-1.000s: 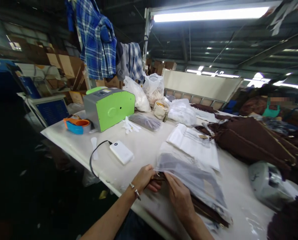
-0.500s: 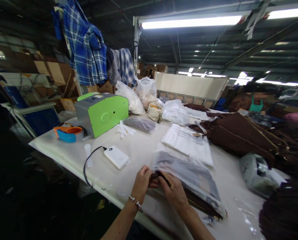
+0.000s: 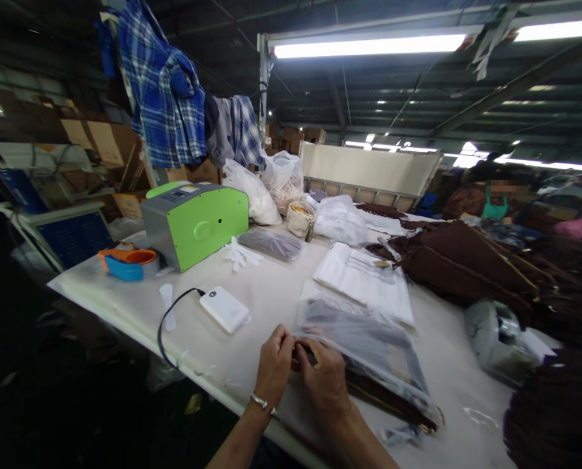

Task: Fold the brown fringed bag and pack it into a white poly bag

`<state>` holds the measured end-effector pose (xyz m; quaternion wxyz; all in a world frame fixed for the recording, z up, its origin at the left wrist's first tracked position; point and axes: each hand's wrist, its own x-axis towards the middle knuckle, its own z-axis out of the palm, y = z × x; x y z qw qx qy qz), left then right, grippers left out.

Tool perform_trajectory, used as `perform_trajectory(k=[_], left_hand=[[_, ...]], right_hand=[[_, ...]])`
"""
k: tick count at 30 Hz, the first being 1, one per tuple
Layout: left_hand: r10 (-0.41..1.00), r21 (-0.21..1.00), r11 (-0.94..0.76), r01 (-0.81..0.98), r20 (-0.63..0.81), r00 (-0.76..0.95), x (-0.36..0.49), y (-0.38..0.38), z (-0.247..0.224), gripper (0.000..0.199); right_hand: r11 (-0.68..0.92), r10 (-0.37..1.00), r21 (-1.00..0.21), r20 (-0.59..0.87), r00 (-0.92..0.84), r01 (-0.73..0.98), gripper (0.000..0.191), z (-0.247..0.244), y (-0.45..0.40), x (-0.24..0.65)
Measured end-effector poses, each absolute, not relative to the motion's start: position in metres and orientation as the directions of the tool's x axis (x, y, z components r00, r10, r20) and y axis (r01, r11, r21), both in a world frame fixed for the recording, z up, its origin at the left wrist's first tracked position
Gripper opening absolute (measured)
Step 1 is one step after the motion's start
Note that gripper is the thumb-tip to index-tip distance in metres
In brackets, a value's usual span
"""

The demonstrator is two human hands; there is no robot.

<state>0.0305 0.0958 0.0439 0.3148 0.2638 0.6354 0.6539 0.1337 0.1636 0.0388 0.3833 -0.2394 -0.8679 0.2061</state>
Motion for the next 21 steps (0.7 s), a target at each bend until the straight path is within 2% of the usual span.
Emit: perform_trajectory(k=[7,11,16,21], left_hand=[[0.762,0.953,-0.002,-0.303,-0.194,-0.617,0.03,0.099,0.036,0.018],[0.765,0.963,0.027,-0.269,-0.193,-0.615,0.029,0.095,0.039,0.021],[0.743,0.988,0.128,-0.086,-0.153,-0.652,0.027,0.092,0.04,0.02],[0.804,0.98,0.15,-0.133,-0.199,-0.56,0.021,0.092,0.042,0.025]], right_hand=[[0.774,0.612,-0.585,0.596,-0.521,0.24,0.016,0.035,0.167,0.13],[0.783,0.592,-0.578,0.583,-0.556,0.228,0.018,0.037,0.174,0.128],[0.774,0.572,-0.605,0.543,-0.614,0.186,0.017,0.037,0.177,0.132],[0.708,0.619,-0.69,0.503,-0.604,0.15,0.016,0.036,0.18,0.135]])
